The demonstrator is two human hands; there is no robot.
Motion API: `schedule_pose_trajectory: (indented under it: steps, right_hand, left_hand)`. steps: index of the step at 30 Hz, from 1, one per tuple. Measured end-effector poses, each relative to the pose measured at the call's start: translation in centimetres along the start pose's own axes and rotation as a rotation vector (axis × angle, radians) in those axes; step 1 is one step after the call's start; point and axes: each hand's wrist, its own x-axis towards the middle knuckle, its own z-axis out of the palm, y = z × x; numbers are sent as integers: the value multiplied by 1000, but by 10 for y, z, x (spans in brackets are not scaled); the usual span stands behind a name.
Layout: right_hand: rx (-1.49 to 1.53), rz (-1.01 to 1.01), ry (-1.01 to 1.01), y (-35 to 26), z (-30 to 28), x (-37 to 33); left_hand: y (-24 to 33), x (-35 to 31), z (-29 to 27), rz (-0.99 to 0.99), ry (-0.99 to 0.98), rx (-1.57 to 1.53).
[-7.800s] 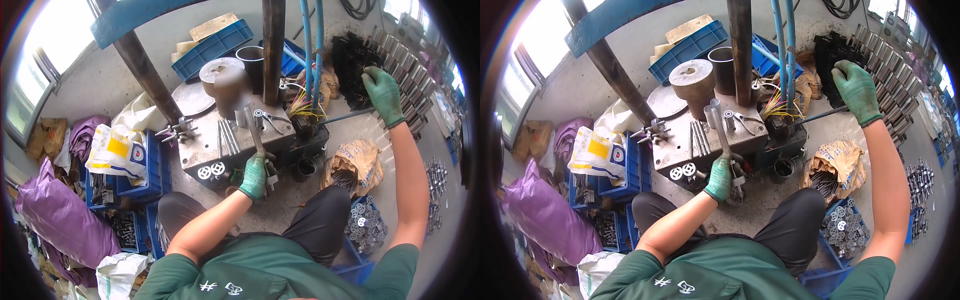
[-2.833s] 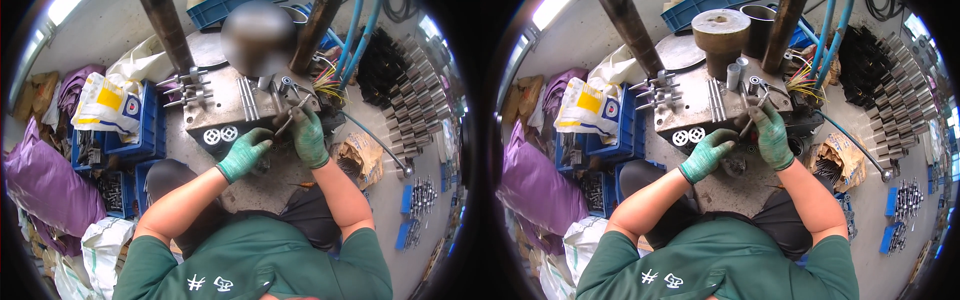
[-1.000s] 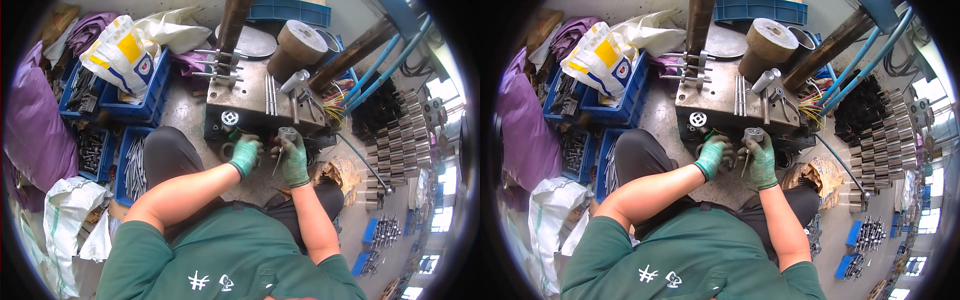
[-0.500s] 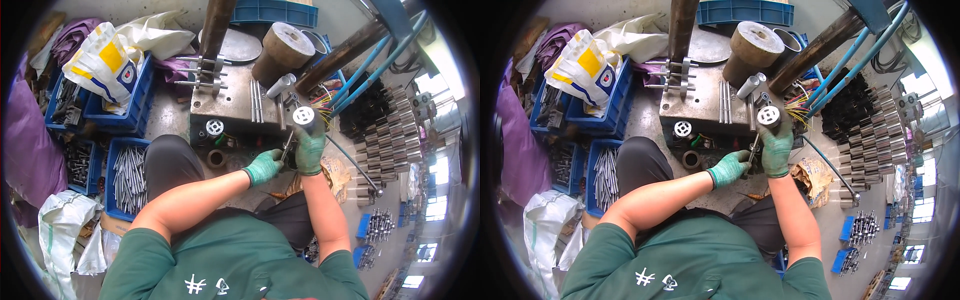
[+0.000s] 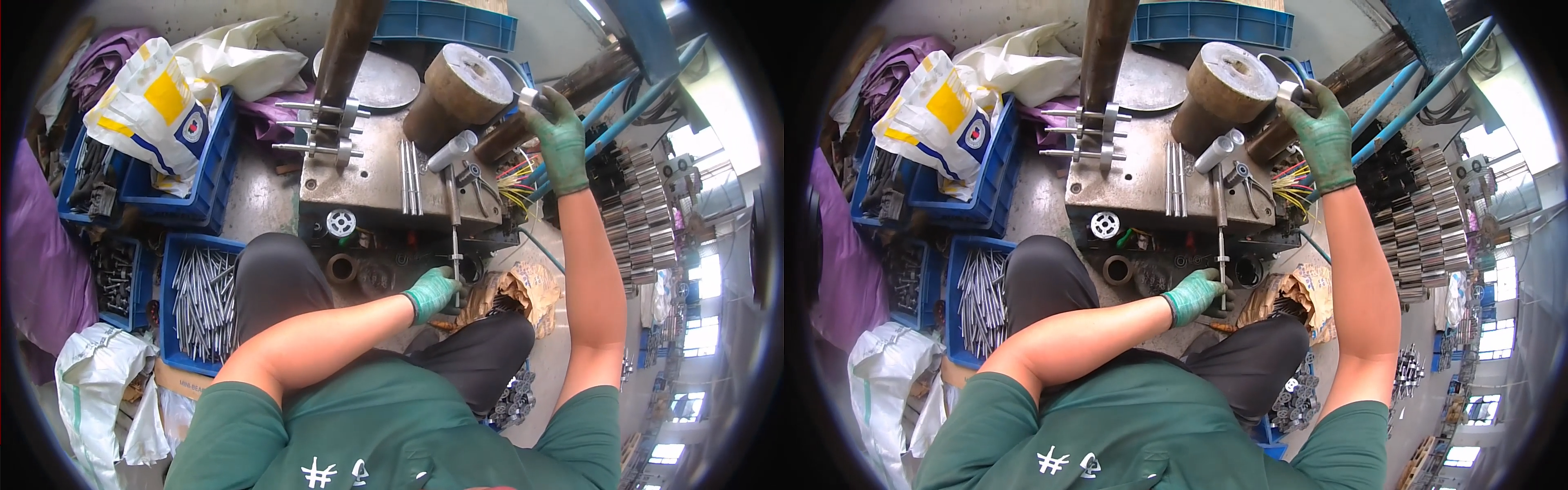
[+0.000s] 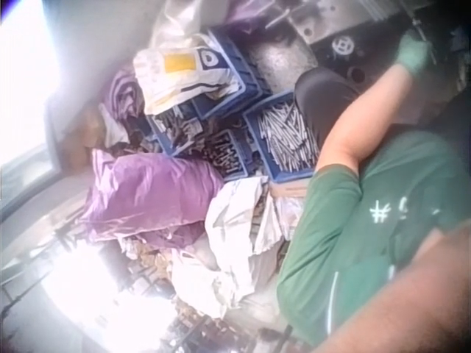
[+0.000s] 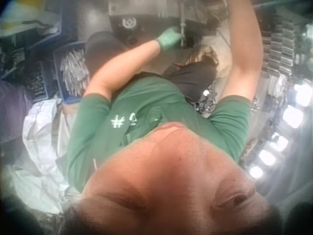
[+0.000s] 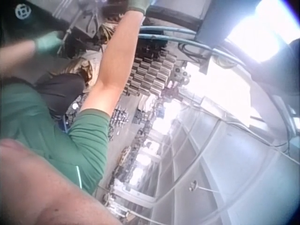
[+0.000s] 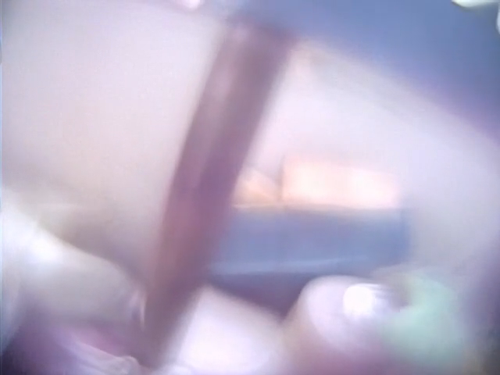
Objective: The person uses a vertical industrial press to assemble metal components, placing gears and shafts into a die and operating the press handle multiple times.
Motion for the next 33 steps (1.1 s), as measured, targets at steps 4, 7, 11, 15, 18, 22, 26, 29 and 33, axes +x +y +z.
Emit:
schedule_pose_trajectory:
  steps: [4,7,11,15,18,22,26,29,33]
  right_hand:
    - [-268,-72,-33,-9,26,35]
    - [-343,-57,-80,-8,30,52]
    - [-468,-73,-186,2,46,81]
    - [-510,-55,-207,1,56,93]
    - [-556,-62,-196,-2,53,88]
    - [-470,-100,-173,-13,31,70]
    - [-590,-93,-370,-46,-20,2]
    - [-820,-213,-509,-42,-82,-60]
    - [-994,-305,-611,-55,-151,-139]
  left_hand:
    - [-8,16,-9,183,-46,229]
    - [-9,25,-12,204,-22,247]
    - [-4,35,-21,246,-3,276]
    - [11,35,-27,236,16,218]
    - [23,35,-30,245,37,228]
    - [4,76,-50,398,68,298]
    - [15,73,-56,461,130,412]
    - [49,34,-34,417,153,506]
    - [42,43,-44,464,121,464]
